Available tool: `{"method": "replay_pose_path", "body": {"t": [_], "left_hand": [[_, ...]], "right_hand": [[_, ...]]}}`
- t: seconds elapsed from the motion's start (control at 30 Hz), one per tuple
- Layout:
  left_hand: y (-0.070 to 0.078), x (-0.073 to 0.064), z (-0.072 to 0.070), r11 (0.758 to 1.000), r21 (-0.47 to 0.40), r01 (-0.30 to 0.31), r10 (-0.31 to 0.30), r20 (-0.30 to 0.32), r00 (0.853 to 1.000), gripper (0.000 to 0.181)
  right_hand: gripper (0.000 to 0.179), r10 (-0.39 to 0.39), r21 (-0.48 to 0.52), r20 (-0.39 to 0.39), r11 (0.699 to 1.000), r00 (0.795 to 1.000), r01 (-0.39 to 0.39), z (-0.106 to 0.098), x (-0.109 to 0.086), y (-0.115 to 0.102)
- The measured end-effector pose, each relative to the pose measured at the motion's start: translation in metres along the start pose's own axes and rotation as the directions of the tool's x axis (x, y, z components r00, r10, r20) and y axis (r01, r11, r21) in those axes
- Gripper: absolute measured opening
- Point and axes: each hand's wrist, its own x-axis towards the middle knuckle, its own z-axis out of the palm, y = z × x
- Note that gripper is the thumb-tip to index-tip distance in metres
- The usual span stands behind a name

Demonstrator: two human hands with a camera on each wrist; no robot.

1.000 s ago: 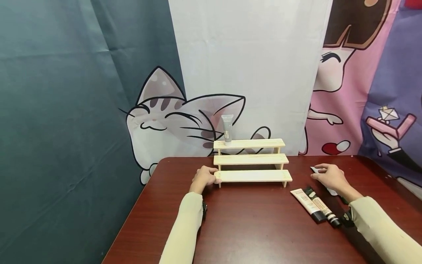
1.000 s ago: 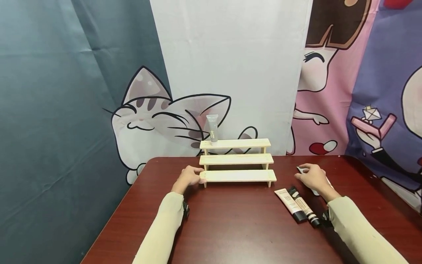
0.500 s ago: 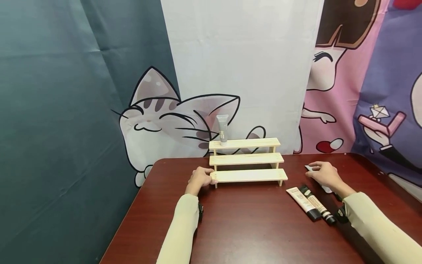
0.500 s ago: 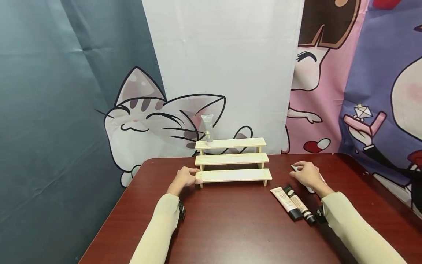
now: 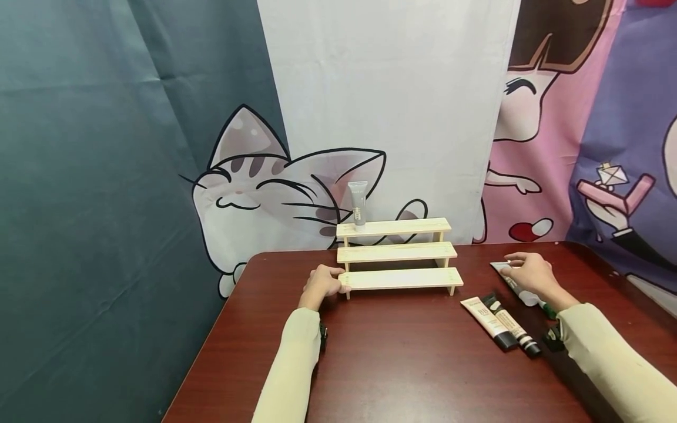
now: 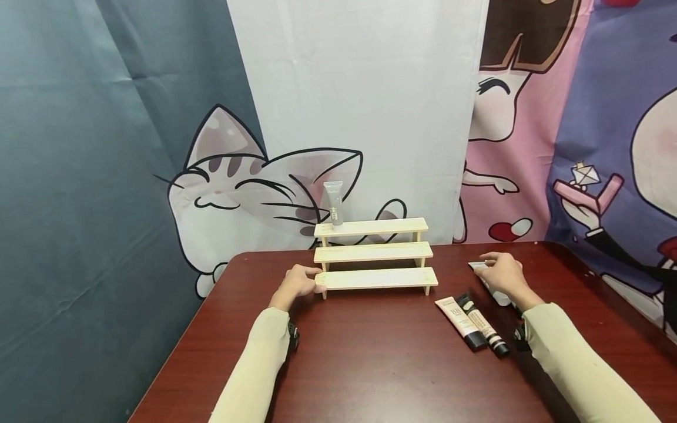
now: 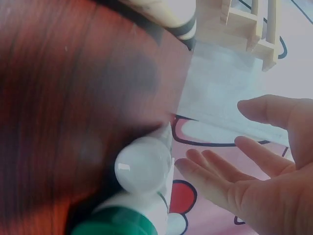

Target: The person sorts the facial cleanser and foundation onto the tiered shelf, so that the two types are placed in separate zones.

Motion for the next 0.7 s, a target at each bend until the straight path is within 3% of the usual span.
{"method": "replay_pose_path", "body": {"t": [0.37,0.7], "left_hand": [[0.0,0.0,0.001,1.0,0.001,0.005,-0.005,0.012,1.0,0.05],[0.001,-0.003,-0.002,1.0,0.005,0.011,-0.011,0.006,1.0,0.049]], "right_hand": [[0.051,0.033,-0.034,0.036,0.999,0.999,-0.032,-0.001,0.003,0.013],[0.049,-0.007,-0.065,0.023,0.998,1.0,0.008,0.001,0.009,0.02]]}}
